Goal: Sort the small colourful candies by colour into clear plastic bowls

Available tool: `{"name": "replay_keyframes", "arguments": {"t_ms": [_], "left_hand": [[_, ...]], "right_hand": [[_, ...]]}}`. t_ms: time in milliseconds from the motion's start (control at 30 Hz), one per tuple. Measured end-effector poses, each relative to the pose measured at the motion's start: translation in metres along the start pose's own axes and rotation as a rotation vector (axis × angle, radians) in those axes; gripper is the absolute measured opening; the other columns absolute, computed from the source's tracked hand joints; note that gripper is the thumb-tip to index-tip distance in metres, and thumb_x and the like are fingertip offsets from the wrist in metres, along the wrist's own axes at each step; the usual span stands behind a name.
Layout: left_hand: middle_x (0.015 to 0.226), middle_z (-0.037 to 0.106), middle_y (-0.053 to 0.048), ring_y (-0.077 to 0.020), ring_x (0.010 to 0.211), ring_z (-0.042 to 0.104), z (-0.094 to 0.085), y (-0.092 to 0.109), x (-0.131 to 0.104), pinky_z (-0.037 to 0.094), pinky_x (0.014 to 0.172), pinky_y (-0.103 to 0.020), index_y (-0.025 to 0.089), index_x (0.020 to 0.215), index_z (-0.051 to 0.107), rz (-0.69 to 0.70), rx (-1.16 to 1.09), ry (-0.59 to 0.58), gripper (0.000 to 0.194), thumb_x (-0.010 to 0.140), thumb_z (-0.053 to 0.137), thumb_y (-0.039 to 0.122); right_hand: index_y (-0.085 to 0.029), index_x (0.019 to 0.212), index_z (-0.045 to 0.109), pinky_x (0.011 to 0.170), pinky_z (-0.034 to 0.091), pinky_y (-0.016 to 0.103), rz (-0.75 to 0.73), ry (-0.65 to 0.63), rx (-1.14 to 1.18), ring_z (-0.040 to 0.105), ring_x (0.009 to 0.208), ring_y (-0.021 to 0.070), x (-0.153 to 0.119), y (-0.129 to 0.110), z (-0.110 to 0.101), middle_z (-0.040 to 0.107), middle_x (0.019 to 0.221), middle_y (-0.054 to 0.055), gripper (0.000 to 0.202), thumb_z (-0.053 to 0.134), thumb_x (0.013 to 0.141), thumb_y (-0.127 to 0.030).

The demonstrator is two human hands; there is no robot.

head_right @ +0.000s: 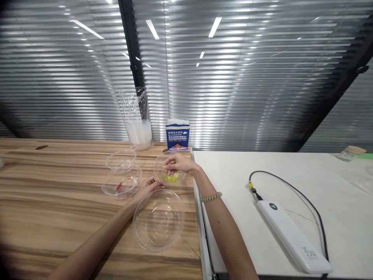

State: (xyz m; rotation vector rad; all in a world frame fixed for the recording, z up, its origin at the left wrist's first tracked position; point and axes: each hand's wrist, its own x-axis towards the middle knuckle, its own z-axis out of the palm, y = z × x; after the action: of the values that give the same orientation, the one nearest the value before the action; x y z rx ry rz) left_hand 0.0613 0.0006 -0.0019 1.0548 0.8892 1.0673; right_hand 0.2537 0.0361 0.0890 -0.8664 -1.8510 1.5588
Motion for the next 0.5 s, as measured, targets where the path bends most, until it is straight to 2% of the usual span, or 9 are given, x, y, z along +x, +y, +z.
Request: {"name": "replay_keyframes", "arguments": {"t_ms": [133, 233, 367, 500], "left_hand": [[0.069, 0.064, 0.0, -0.0138, 0.071, 0.061, 0.0, 0.0, 0.0, 0.046, 0.076, -0.028, 0.016, 0.065, 0.059, 0.014, 0.023, -0.013, 0.033, 0.056, 0.082, 0.037], [0.068, 0.063, 0.0, -0.0141, 0.068, 0.059, -0.003, -0.004, 0.002, 0.045, 0.07, -0.027, 0.015, 0.067, 0.06, 0.052, 0.086, -0.028, 0.031, 0.061, 0.078, 0.039], [0.064, 0.062, -0.002, -0.0139, 0.06, 0.054, -0.012, -0.011, 0.007, 0.04, 0.059, -0.026, 0.015, 0.07, 0.063, 0.127, 0.214, -0.07, 0.03, 0.067, 0.073, 0.043], [0.064, 0.062, -0.003, -0.0148, 0.058, 0.054, -0.015, -0.014, 0.008, 0.039, 0.056, -0.027, 0.015, 0.078, 0.065, 0.116, 0.231, -0.088, 0.033, 0.069, 0.071, 0.046]], "right_hand": [[-0.011, 0.081, 0.067, 0.058, 0.05, 0.023, -0.056, -0.078, -0.016, 0.06, 0.059, 0.0105, -0.015, -0.027, 0.011, 0.065, 0.065, 0.001, 0.032, 0.077, 0.07, -0.04], [-0.012, 0.085, 0.068, 0.058, 0.051, 0.023, -0.067, -0.21, -0.077, 0.062, 0.06, 0.0113, -0.025, -0.043, 0.021, 0.066, 0.066, 0.001, 0.029, 0.076, 0.072, -0.037], [-0.012, 0.087, 0.07, 0.055, 0.052, 0.022, -0.051, -0.389, -0.161, 0.062, 0.055, 0.0104, -0.031, -0.054, 0.034, 0.067, 0.067, 0.002, 0.028, 0.073, 0.075, -0.037], [-0.011, 0.085, 0.071, 0.053, 0.051, 0.02, -0.05, -0.435, -0.257, 0.061, 0.052, 0.0092, -0.033, -0.058, 0.04, 0.068, 0.066, 0.002, 0.024, 0.07, 0.078, -0.034]]}}
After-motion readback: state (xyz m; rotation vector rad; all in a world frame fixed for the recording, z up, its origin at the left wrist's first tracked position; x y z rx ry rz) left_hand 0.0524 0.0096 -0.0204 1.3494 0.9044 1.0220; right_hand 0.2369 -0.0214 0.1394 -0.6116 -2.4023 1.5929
